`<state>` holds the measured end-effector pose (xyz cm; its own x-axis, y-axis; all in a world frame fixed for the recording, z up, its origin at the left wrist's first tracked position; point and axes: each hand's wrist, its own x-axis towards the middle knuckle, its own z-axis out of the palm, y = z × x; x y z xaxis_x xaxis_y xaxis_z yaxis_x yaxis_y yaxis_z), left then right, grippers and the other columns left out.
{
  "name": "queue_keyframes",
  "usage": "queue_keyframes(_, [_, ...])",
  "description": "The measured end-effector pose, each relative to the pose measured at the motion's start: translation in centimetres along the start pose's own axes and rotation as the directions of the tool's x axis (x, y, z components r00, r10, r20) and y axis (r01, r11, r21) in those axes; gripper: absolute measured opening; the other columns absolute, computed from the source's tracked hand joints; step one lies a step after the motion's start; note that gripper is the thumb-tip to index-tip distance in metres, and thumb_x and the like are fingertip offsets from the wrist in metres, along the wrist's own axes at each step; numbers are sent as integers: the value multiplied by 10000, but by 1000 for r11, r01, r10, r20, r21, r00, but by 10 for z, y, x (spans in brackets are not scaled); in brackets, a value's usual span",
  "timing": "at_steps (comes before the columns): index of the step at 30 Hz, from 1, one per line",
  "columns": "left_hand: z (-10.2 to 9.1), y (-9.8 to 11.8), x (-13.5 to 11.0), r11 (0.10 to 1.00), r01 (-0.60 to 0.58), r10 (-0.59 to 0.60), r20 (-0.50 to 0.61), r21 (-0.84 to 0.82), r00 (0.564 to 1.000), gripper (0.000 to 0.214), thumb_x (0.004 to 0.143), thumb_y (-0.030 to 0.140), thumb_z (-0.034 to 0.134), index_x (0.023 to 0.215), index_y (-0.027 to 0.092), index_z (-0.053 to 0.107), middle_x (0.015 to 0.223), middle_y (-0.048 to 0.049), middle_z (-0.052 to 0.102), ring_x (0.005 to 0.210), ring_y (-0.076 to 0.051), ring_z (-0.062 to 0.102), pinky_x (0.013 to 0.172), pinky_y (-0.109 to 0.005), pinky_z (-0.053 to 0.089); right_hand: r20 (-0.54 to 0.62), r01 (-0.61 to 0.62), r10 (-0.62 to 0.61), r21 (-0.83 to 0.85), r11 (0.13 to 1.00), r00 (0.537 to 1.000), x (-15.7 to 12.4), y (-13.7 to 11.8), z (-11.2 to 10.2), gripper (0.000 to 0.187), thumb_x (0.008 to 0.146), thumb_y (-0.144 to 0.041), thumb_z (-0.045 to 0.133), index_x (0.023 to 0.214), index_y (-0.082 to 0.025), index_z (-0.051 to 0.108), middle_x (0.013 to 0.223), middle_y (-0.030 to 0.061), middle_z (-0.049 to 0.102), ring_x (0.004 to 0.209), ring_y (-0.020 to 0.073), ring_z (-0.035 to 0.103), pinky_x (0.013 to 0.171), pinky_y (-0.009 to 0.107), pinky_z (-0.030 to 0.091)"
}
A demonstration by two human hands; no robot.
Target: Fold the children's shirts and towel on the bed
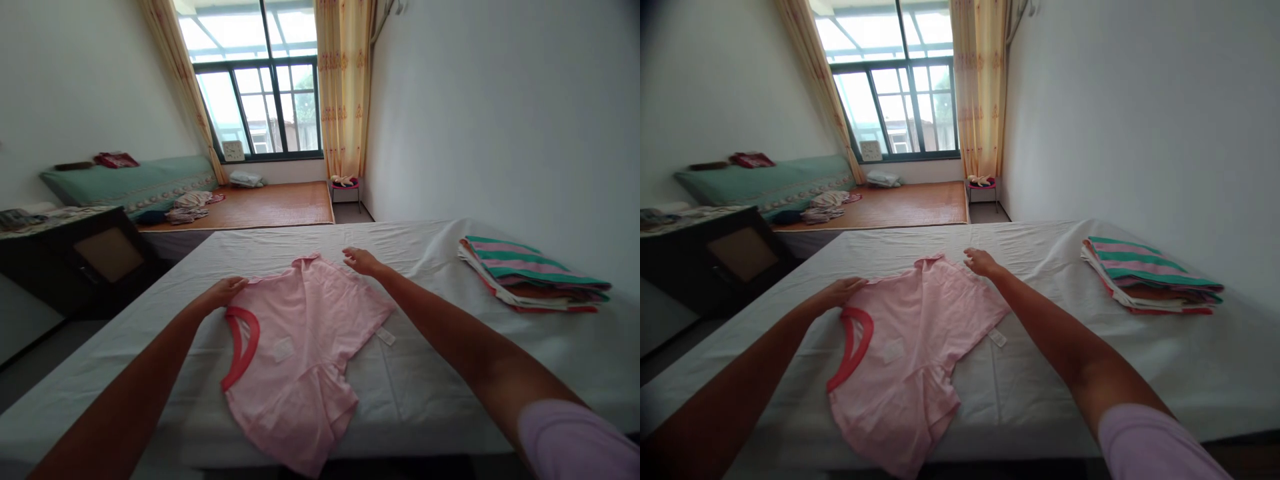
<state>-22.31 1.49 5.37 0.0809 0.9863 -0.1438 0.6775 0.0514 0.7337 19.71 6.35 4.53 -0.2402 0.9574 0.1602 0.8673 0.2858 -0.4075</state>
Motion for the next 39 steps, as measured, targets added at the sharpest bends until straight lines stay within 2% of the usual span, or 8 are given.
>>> queue_keyframes(9, [21, 17, 3, 987, -111, 119, 62, -114, 991, 660, 612, 390, 648, 1210, 112, 633, 789, -31, 674, 681, -170, 592, 588, -248, 452, 48, 51, -47, -91, 995, 998, 66, -51, 71, 629, 863, -279, 540, 1452, -288, 319, 1540, 81, 274, 1340, 318, 317, 1020, 542, 335])
queue_keyframes(14, [25, 18, -6, 943, -181, 226, 139, -280, 964, 730, 591, 236, 635, 1315, 190, 557, 1084, -52, 662, 806, -167, 617, 623, -228, 482, 17, 29, -30, 78, 997, 999, 83, -47, 76, 238, 852, -248, 527, 1056, -240, 649, 1329, 89, 532, 1234, 297, 424, 986, 537, 357])
queue_keyframes(20, [6, 30, -12, 909, -289, 315, 41, -301, 948, 776, 638, 291, 677, 1375, 142, 488, 882, -47, 685, 667, -141, 593, 558, -211, 475, -86, 66, -46, 244, 968, 995, 72, -24, 34, 196, 881, -208, 405, 979, -179, 572, 918, 54, 639, 867, 160, 577, 828, 331, 490])
queue_keyframes(24, [-16, 41, -6, 914, -366, 366, -35, -176, 930, 764, 672, 308, 668, 1392, 152, 466, 768, -2, 659, 563, -105, 542, 509, -192, 444, -126, 73, 15, 662, 746, 992, 48, 8, -30, 209, 873, -371, 461, 1000, -213, 510, 684, -43, 536, 583, 111, 521, 539, 252, 503])
queue_keyframes(29, [-18, 73, 42, 898, -438, 437, -149, 26, 887, 662, 715, 273, 591, 1367, 195, 505, 984, -25, 687, 754, -169, 632, 694, -266, 520, -125, -41, 229, 794, 607, 965, 47, 42, -100, 255, 737, -311, 692, 902, -168, 559, 677, -15, 564, 510, 78, 481, 442, 188, 431])
queue_keyframes(35, [15, 118, 111, 932, -288, 359, -453, 220, 816, 673, 635, 106, 557, 1307, 129, 555, 1341, -129, 529, 1307, -269, 419, 1103, -351, 320, -321, -61, 508, 798, 600, 799, 64, 45, -106, 348, 742, -138, 612, 1073, -181, 518, 1043, 81, 616, 784, 120, 621, 694, 276, 543])
queue_keyframes(37, [23, 117, 109, 945, -278, 324, -388, 173, 863, 635, 661, 151, 571, 1296, 139, 561, 1285, -131, 572, 1226, -281, 501, 1050, -389, 386, -365, -65, 434, 700, 712, 824, 51, 50, -99, 422, 717, -153, 628, 1126, -184, 528, 1177, 108, 585, 936, 160, 612, 822, 336, 523])
queue_keyframes(39, [28, 106, 91, 914, -378, 398, -149, 146, 905, 536, 697, 227, 583, 1227, 150, 618, 1166, -113, 650, 1076, -271, 597, 975, -401, 446, -257, -50, 243, 583, 811, 935, 23, 60, -93, 378, 710, -215, 651, 1079, -156, 592, 1130, 115, 622, 980, 195, 599, 883, 370, 490])
